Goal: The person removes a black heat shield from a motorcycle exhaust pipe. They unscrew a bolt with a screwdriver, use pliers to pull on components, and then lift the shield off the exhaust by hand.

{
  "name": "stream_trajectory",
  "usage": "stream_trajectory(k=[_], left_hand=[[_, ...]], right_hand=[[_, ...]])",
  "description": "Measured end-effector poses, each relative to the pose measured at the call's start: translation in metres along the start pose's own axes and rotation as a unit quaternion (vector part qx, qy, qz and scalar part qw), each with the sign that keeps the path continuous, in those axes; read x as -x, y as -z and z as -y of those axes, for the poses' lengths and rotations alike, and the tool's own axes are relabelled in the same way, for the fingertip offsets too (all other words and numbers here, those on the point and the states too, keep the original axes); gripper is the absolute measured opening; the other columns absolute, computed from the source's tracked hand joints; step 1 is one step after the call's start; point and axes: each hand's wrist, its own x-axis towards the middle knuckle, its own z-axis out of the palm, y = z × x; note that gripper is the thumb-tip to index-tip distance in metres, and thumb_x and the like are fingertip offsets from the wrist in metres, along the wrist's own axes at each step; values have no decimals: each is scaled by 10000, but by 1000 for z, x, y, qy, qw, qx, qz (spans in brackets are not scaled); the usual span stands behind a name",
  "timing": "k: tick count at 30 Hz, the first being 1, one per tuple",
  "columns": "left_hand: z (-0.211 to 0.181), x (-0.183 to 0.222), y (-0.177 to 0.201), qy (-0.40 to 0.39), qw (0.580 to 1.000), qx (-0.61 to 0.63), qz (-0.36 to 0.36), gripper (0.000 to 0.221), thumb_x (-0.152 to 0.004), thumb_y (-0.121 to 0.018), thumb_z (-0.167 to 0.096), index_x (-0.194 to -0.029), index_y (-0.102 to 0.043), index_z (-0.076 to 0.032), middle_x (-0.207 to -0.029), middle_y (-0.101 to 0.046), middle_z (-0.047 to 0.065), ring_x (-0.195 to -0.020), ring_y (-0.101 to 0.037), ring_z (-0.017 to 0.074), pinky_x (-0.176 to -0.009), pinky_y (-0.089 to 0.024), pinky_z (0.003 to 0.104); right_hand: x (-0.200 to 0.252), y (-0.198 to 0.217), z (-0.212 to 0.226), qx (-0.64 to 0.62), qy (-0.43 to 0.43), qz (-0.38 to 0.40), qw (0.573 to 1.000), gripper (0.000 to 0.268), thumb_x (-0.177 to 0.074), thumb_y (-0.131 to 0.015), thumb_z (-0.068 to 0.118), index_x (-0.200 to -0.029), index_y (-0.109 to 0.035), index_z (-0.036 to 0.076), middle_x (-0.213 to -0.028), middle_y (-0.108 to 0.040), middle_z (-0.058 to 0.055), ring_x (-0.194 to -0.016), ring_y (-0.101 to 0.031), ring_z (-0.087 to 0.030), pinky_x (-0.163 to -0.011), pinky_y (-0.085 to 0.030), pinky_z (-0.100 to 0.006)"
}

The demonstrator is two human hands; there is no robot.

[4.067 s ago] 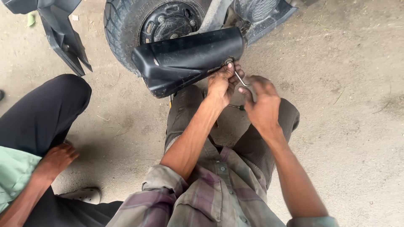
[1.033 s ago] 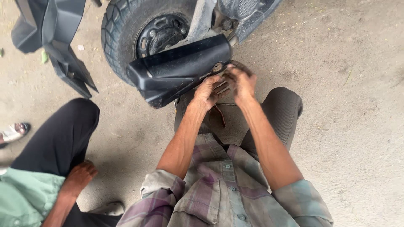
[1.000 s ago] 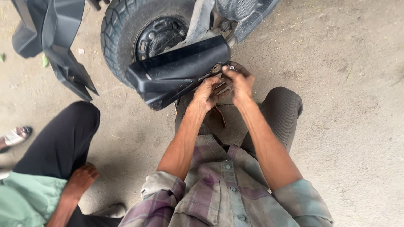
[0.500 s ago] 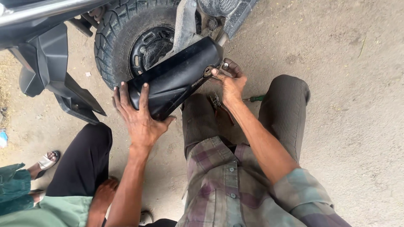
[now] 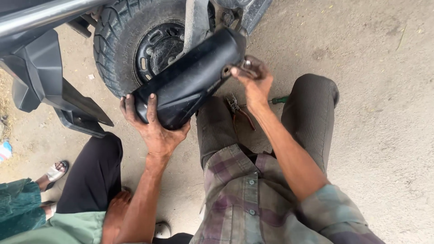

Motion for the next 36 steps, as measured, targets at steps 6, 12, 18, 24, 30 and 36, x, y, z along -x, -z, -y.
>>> stream_trajectory(k=[6, 12, 18, 24, 30, 36], left_hand=[[-3, 4, 0, 57, 998, -9, 34, 1231, -583, -1021, -346, -1600, -329, -342, -1626, -128, 212, -1536, -93, 561, -1245, -284, 758], [-1, 2, -6, 56, 998, -15, 28, 1262, -577, -1047, -391, -1594, -301, -356, -1625, -120, 208, -1533, -84, 556, -1242, -289, 756], [1, 6, -8, 56, 998, -17, 23, 1244, -579, -1047, -402, -1588, -321, -363, -1595, -124, 209, -1520, -75, 565, -1253, -283, 757], [3, 6, -7, 53, 998, -17, 29, 1267, -570, -1060, -422, -1590, -312, -371, -1598, -134, 194, -1521, -83, 562, -1256, -273, 760], [2, 9, -8, 78, 996, -24, 48, 1285, -536, -1052, -400, -1586, -311, -380, -1619, -117, 192, -1514, -62, 587, -1241, -271, 762], [6, 7, -7, 62, 996, -28, 55, 1281, -538, -1044, -368, -1589, -311, -376, -1624, -112, 163, -1525, -50, 562, -1254, -251, 766]], right_hand=[[-5, -3, -6, 8, -2, 9, 1000, 497, -757, -875, -19, -1194, -643, -69, -1003, -733, -129, -897, -750, -216, -795, -680, -343], [7, 1, -3, 77, 23, -33, 996, 464, -786, -861, -31, -1192, -638, -55, -1015, -709, -105, -874, -763, -178, -759, -665, -296], [23, 20, 3, 137, 88, 50, 985, 288, -916, -767, -32, -1197, -702, -34, -1007, -762, -106, -851, -706, -141, -696, -596, -263], [26, 2, 14, 54, 10, 104, 993, 159, -909, -759, -15, -1060, -710, -19, -1004, -761, -81, -886, -751, -119, -694, -633, -268], [24, 2, 9, 48, 1, 101, 994, 169, -902, -779, -9, -1068, -747, -6, -995, -757, -71, -806, -692, -85, -675, -602, -249], [23, -5, 5, 65, 12, 73, 995, 157, -895, -795, 25, -1050, -771, 19, -981, -771, -58, -748, -659, -62, -618, -574, -233]])
